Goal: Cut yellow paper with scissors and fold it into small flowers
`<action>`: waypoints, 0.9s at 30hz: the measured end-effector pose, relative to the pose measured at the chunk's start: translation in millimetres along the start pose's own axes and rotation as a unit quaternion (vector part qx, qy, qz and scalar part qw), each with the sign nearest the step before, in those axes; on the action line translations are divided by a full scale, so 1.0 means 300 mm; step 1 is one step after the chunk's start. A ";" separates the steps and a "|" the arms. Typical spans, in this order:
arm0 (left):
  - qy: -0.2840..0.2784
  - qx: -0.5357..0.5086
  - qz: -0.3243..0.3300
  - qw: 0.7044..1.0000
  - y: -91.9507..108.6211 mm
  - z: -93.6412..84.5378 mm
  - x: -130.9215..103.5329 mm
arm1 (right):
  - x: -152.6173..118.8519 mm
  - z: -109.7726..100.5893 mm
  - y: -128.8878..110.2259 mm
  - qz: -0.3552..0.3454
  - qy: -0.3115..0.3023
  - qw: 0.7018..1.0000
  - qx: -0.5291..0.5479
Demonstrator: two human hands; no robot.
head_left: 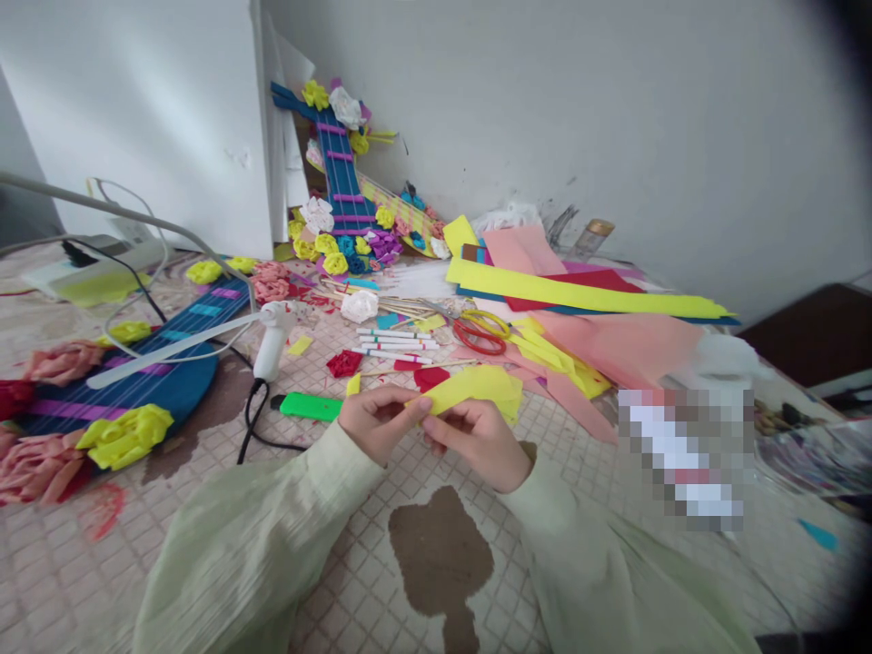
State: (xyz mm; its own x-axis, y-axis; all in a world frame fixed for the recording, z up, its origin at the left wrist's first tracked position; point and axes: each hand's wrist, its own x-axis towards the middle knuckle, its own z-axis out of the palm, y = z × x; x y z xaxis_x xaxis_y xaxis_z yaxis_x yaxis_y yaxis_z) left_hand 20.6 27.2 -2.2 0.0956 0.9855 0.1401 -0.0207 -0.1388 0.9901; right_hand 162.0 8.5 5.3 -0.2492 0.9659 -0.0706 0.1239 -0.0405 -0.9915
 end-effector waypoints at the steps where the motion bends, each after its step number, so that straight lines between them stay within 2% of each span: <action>1: -0.001 0.001 0.000 1.000 0.001 0.001 -0.001 | 0.000 0.000 0.003 0.000 0.000 1.000 -0.008; 4: -0.013 0.007 -0.004 1.000 0.003 0.003 -0.004 | 0.000 0.001 0.010 -0.007 -0.004 1.000 -0.026; 9: 0.025 0.012 0.001 1.000 0.000 0.009 -0.009 | -0.004 0.010 0.002 -0.001 -0.010 1.000 -0.020; 13: 0.020 0.016 -0.007 1.000 0.002 0.009 -0.010 | -0.007 0.014 0.000 -0.008 -0.011 0.999 -0.034; 16: -0.012 0.019 -0.021 1.000 0.013 0.005 -0.007 | -0.006 0.015 0.002 -0.020 -0.017 0.999 -0.039; 19: -0.072 0.032 -0.036 0.996 0.026 0.003 -0.005 | -0.008 0.019 0.000 -0.022 -0.031 0.999 -0.035; 23: -0.090 0.056 0.008 0.994 0.029 0.002 -0.006 | -0.013 0.021 -0.007 -0.032 -0.047 0.997 -0.053; 27: -0.094 0.056 0.028 0.994 0.018 -0.001 -0.004 | -0.014 0.006 -0.016 -0.055 0.014 0.998 -0.028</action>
State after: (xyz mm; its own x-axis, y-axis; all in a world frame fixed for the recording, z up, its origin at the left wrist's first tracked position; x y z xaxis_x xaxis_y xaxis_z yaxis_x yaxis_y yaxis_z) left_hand 20.2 25.2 3.0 0.2822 0.9416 0.1837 0.0793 -0.2137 0.9737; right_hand 160.8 4.2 10.3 -0.2374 0.9705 0.0431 0.1500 0.0805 -0.9854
